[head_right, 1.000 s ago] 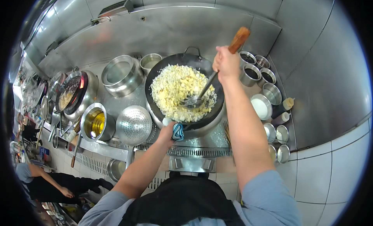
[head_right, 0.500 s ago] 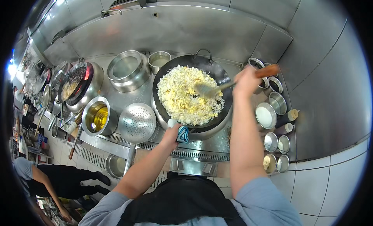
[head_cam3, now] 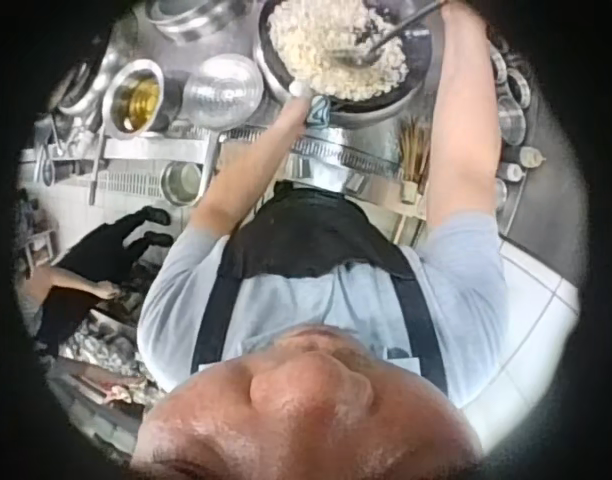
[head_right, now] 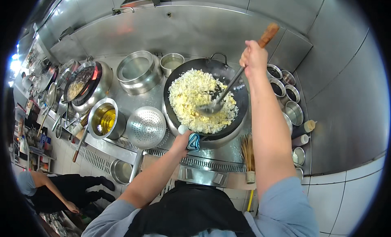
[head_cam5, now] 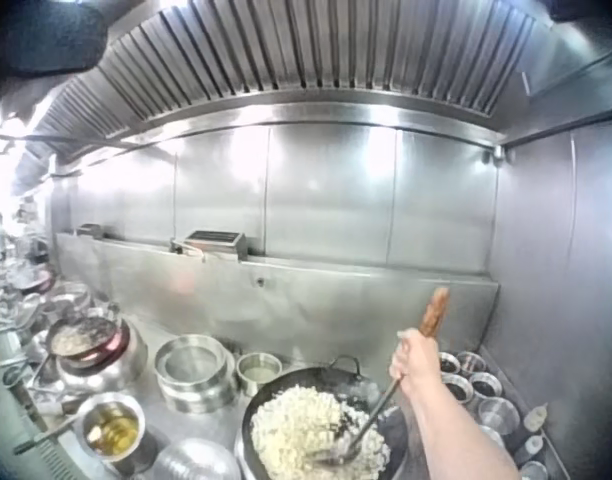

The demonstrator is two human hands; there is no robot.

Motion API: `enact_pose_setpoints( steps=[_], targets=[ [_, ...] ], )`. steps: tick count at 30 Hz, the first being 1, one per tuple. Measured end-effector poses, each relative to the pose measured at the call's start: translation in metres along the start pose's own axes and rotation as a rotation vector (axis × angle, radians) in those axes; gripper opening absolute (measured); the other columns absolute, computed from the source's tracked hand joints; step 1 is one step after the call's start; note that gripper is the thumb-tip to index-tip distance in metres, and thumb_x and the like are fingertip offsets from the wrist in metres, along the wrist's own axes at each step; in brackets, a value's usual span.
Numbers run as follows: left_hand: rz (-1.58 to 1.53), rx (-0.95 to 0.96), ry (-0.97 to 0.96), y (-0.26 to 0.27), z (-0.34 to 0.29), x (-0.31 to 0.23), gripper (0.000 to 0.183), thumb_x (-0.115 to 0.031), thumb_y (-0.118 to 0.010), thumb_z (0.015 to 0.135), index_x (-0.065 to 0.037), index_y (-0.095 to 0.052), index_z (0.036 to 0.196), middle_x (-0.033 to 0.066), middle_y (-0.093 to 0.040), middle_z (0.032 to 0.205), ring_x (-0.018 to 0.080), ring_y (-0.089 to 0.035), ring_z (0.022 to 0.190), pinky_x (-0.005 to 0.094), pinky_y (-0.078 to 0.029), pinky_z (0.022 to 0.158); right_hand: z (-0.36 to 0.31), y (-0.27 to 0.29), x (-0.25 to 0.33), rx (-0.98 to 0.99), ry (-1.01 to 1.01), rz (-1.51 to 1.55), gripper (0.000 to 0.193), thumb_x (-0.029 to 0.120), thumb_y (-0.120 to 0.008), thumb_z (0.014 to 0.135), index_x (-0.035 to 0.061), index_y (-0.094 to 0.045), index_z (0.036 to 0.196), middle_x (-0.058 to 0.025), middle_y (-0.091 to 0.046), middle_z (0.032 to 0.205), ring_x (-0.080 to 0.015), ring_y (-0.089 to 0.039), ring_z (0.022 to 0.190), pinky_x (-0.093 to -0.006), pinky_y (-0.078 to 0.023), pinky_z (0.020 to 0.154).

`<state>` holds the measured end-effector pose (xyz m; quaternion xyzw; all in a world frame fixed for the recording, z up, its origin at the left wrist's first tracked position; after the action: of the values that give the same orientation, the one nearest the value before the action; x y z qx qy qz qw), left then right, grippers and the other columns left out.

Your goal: The person cooks fried rice by adding rice into a wok with eggs, stir-frying with a ladle, adding chopped cabbage and liquid seasoning from a bottle, and tossing the mixture.

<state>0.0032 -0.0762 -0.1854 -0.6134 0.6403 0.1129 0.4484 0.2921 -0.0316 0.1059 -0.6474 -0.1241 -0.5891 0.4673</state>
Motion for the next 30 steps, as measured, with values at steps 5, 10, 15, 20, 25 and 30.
enact_pose_setpoints(
  steps=[5, 10, 15, 20, 25, 30],
  targets=[
    [0.023, -0.029, 0.049, -0.007, 0.000, -0.002, 0.030, -0.028, -0.060, 0.087, -0.007, -0.057, 0.109, 0.0035, -0.063, 0.086, 0.0162, -0.063, 0.072, 0.0344, -0.050, 0.060, -0.014, -0.008, -0.056, -0.337, 0.344, 0.069, 0.021, 0.012, -0.056, 0.085, 0.0118, -0.043, 0.068, 0.0014, -0.034, 0.048, -0.0106, -0.031, 0.035, -0.0295, -0.027, 0.035],
    [-0.017, -0.032, 0.043, -0.003, -0.004, -0.002, 0.031, -0.028, -0.059, 0.087, -0.008, -0.057, 0.111, 0.0030, -0.064, 0.087, 0.0163, -0.063, 0.073, 0.0345, -0.051, 0.062, -0.014, -0.079, -0.013, 0.224, -0.053, -0.167, 0.021, 0.010, -0.058, 0.084, 0.0116, -0.044, 0.069, 0.0061, -0.032, 0.048, -0.0071, -0.028, 0.035, -0.0296, -0.025, 0.036],
    [0.047, -0.010, 0.066, -0.011, -0.013, 0.000, 0.029, -0.031, -0.060, 0.088, -0.009, -0.059, 0.107, 0.0032, -0.064, 0.085, 0.0169, -0.064, 0.072, 0.0356, -0.052, 0.062, -0.080, -0.051, -0.060, -0.073, 0.305, -0.369, 0.024, 0.011, -0.059, 0.088, 0.0109, -0.046, 0.068, 0.0033, -0.039, 0.051, -0.0081, -0.039, 0.038, -0.0245, -0.028, 0.036],
    [-0.067, 0.099, 0.274, 0.015, 0.032, 0.014, 0.022, -0.031, -0.058, 0.091, -0.010, -0.062, 0.094, 0.0046, -0.064, 0.078, 0.0217, -0.065, 0.067, 0.0386, -0.054, 0.061, -0.054, -0.069, -0.032, -0.120, 0.199, -0.244, 0.023, 0.009, -0.063, 0.085, 0.0109, -0.046, 0.070, 0.0041, -0.039, 0.052, -0.0072, -0.032, 0.036, -0.0264, -0.024, 0.035],
    [0.020, 0.082, 0.118, -0.014, -0.021, 0.003, 0.016, -0.016, -0.047, 0.094, -0.004, -0.055, 0.099, 0.0109, -0.062, 0.078, 0.0255, -0.064, 0.064, 0.0458, -0.058, 0.061, -0.089, -0.037, -0.053, -0.337, 0.362, -0.504, 0.026, 0.016, -0.060, 0.081, -0.0035, -0.050, 0.068, -0.0091, -0.050, 0.057, -0.0173, -0.048, 0.053, -0.0370, -0.040, 0.056],
    [-0.268, -0.018, 0.100, -0.009, -0.138, 0.012, 0.016, -0.018, -0.047, 0.097, -0.005, -0.051, 0.106, 0.0110, -0.062, 0.089, 0.0274, -0.066, 0.074, 0.0470, -0.058, 0.064, -0.121, -0.060, -0.019, -0.161, 0.266, -0.335, 0.019, 0.011, -0.062, 0.086, 0.0066, -0.049, 0.073, 0.0026, -0.041, 0.053, -0.0094, -0.036, 0.039, -0.0277, -0.027, 0.037]
  ],
)
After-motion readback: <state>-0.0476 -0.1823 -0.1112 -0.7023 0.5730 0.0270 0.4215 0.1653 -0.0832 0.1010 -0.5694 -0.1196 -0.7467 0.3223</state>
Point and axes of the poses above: each hand's wrist, its own z-axis towards the middle knuckle, its own y-axis out of the back of the hand, x = y × z, the point moved 4 cm from there along z, towards the middle knuckle
